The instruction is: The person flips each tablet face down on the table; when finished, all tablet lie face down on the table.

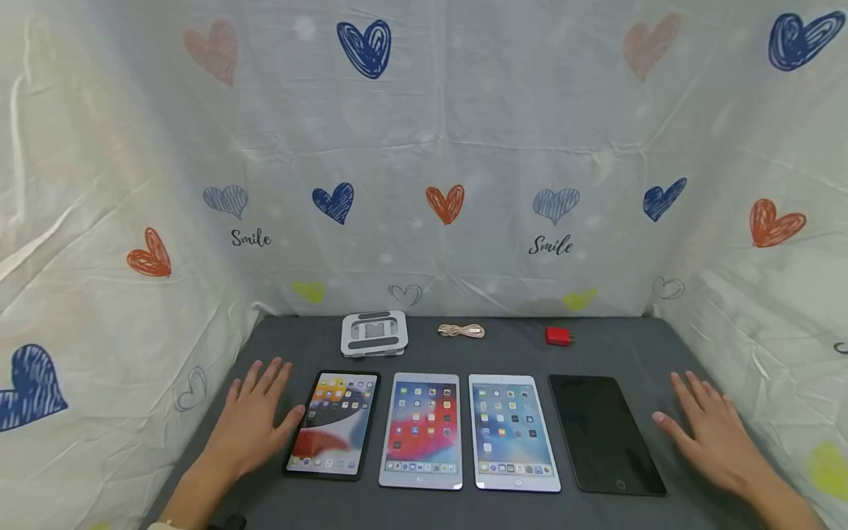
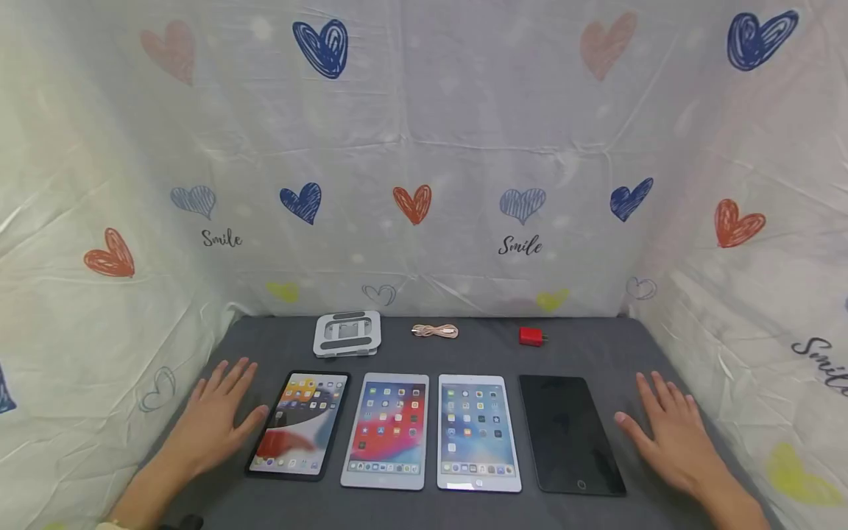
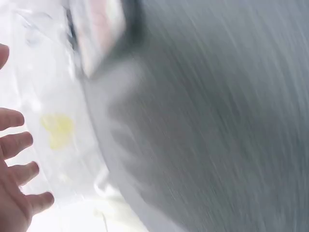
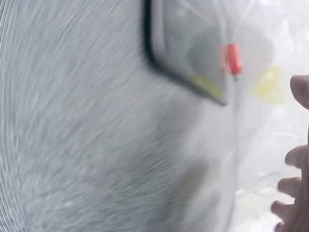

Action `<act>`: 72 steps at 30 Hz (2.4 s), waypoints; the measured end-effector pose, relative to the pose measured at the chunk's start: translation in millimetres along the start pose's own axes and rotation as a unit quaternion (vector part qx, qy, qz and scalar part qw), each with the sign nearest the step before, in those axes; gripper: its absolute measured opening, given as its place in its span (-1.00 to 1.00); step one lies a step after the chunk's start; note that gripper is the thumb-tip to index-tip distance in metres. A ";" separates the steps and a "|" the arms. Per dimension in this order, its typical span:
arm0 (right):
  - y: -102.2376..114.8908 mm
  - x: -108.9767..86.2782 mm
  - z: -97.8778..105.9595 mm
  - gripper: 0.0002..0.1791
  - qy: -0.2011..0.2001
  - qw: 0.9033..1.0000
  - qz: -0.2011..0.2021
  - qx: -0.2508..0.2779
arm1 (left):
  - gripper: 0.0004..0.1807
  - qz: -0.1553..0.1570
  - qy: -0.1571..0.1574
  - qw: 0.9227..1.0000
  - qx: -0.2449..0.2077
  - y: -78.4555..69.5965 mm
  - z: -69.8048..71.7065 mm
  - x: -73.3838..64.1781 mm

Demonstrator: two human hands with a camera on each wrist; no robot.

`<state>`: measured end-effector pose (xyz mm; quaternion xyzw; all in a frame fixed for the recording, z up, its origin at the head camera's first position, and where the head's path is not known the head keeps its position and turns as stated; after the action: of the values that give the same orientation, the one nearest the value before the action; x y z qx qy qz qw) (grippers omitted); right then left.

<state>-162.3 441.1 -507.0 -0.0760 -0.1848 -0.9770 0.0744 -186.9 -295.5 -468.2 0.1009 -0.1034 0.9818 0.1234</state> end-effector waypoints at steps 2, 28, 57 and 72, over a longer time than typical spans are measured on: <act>4.2 -2.3 6.5 -0.09 -0.001 0.999 -0.002 0.032 | -0.13 -0.009 -0.009 0.999 -0.034 -14.2 -0.1 3.3; 62.7 7.6 66.1 -0.07 0.128 0.969 -0.147 0.155 | -0.37 0.013 0.157 0.788 -0.595 -216.4 -31.2 65.3; 49.7 16.3 19.6 -0.16 0.196 0.908 -0.223 0.296 | -0.83 0.175 0.253 0.643 -0.701 -362.2 -116.3 93.5; 47.5 19.5 13.4 -0.06 0.171 0.889 -0.272 0.326 | -0.70 0.195 0.261 0.632 -0.703 -378.2 -125.6 99.2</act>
<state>-171.5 400.1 -474.6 0.1735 -0.4907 -0.8418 -0.1432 -203.2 113.7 -499.0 -0.2990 -0.7431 0.5985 -0.0152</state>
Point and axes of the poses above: each hand's wrist, its own x-axis towards the middle knuckle, its own z-axis out of the back of the hand, y = z × x, the point moved 1 cm from there along x, towards the middle knuckle, and after that the axes turned 1 degree about -z, right-handed, at the moved point
